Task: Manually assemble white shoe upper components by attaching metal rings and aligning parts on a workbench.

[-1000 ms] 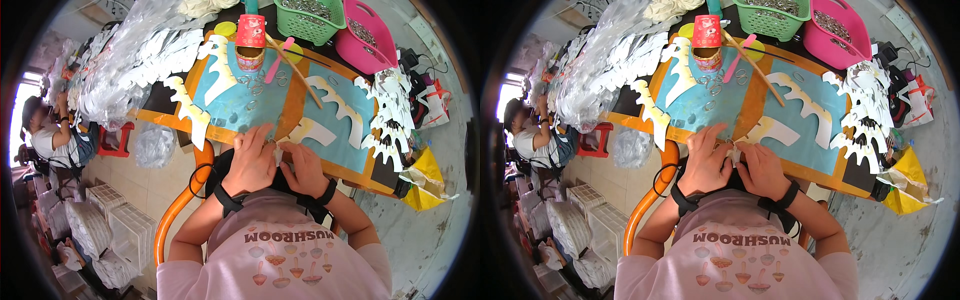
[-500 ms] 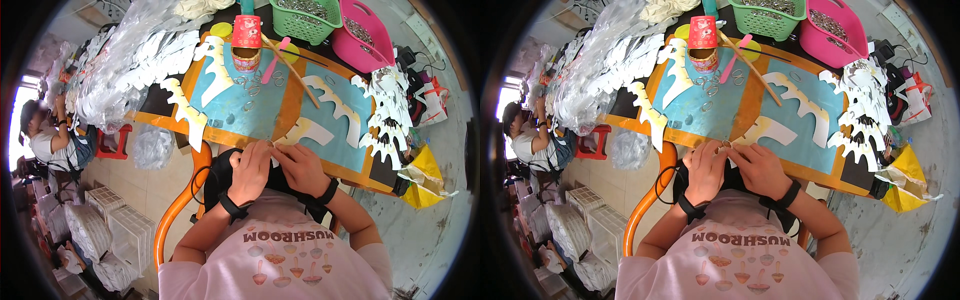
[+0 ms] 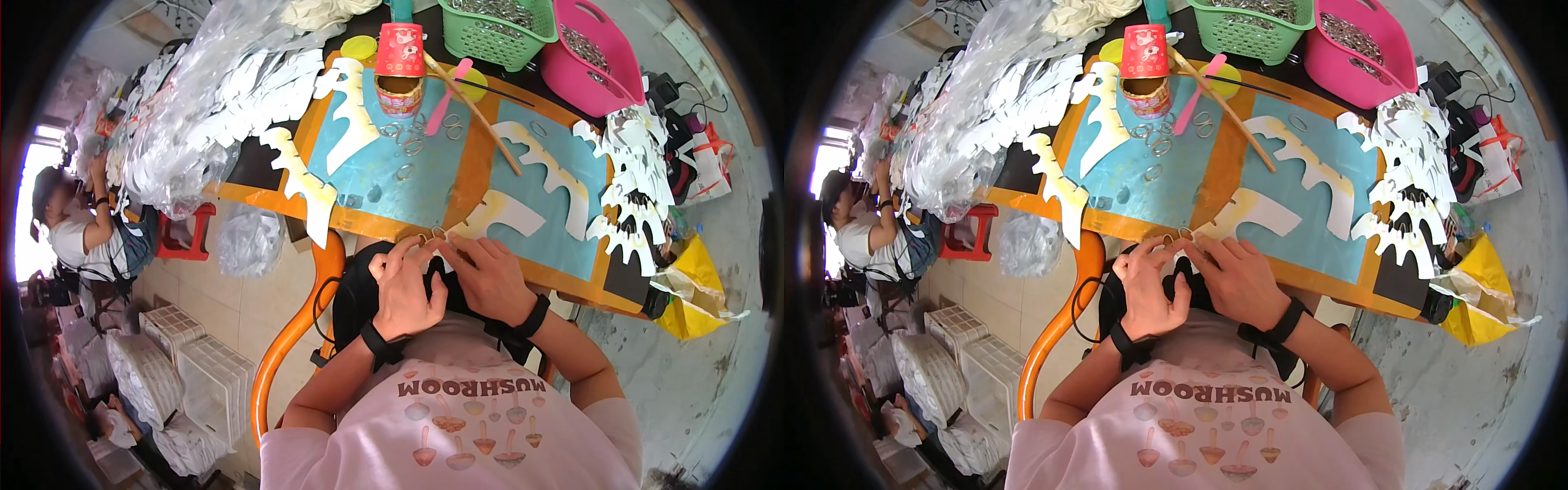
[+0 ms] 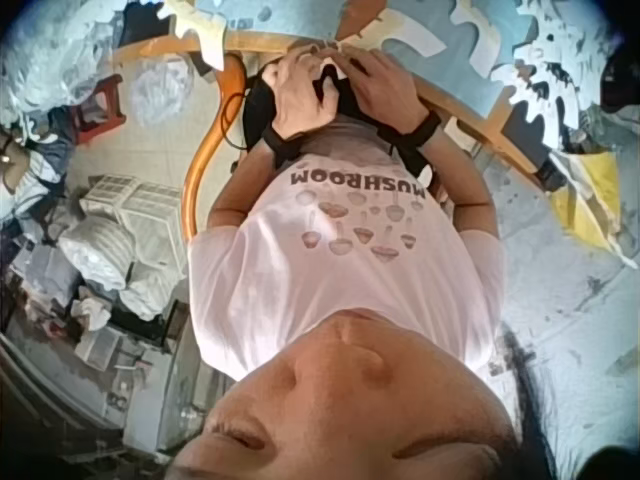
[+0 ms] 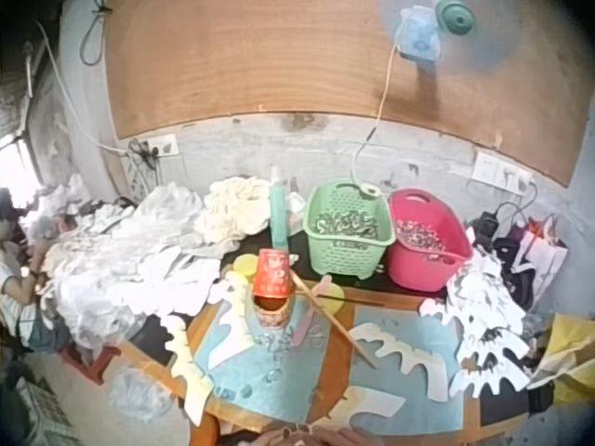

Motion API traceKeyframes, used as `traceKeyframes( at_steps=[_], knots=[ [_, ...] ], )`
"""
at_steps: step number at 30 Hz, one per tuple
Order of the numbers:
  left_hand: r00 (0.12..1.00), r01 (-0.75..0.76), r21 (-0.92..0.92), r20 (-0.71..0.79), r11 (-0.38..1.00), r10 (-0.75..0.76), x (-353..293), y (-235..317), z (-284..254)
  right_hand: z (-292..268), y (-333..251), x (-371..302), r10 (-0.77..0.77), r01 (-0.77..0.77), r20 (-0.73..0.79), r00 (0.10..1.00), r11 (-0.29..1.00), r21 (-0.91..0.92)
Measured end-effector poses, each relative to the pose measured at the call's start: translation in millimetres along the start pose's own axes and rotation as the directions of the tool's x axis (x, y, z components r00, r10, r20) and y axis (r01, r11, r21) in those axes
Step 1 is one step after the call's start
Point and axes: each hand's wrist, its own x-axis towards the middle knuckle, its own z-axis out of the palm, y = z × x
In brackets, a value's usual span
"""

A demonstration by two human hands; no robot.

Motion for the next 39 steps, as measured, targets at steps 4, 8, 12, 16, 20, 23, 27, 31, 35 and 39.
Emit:
traceKeyframes(
  at_steps=[4, 8, 12, 16, 20, 23, 27, 31, 35, 39],
  knots=[
    [0.998, -0.028, -0.068, -0.057, 0.997, 0.024, -1.8, -8.4, 7.1, 1.3, 1.0, -1.0, 0.012, -0.012, 0.001, 1.000, 1.000, 0.023],
    [0.997, 0.022, -0.082, -0.072, 0.996, -0.028, -4.0, -5.1, 5.4, -0.1, 0.7, -0.3, 0.001, -0.001, -0.008, 1.000, 1.000, 0.012],
    [0.999, 0.028, -0.043, -0.024, 0.999, -0.029, -5.8, -6.1, 4.8, 0.7, -0.7, -0.6, 0.010, -0.010, 0.006, 1.000, 1.000, 0.001],
    [0.998, 0.055, -0.034, -0.039, 0.998, -0.057, -10.0, -1.7, -0.9, 0.8, -0.8, 0.7, 0.010, -0.009, -0.001, 1.000, 1.000, 0.006],
    [0.999, -0.014, 0.029, -0.048, 0.999, 0.015, -13.2, -2.6, 1.3, 0.3, -2.2, 1.3, 0.017, -0.017, 0.009, 1.000, 1.000, -0.001],
    [0.999, 0.031, -0.007, -0.031, 0.999, -0.031, -8.5, -3.1, 1.8, 0.9, -1.7, 0.4, 0.019, -0.019, 0.025, 1.000, 1.000, -0.012],
    [0.999, 0.023, -0.059, -0.047, 0.998, -0.026, -10.5, -9.9, 6.8, 1.9, -1.4, -0.3, 0.021, -0.021, 0.037, 0.999, 1.000, -0.011],
    [1.000, 0.021, -0.061, -0.016, 0.998, -0.022, -9.3, -10.2, 3.8, 2.5, -1.7, -0.9, 0.022, -0.021, 0.047, 0.999, 1.000, -0.015],
    [1.000, 0.005, -0.078, -0.010, 0.997, -0.006, -11.0, -13.8, 5.8, 3.6, -1.9, -1.7, 0.027, -0.027, 0.048, 0.998, 1.000, -0.001],
    [0.999, 0.009, -0.029, 0.038, 1.000, -0.008, -11.2, -16.8, 5.7, 4.3, -3.0, -1.7, 0.032, -0.032, 0.042, 0.999, 0.999, 0.011]
  ],
)
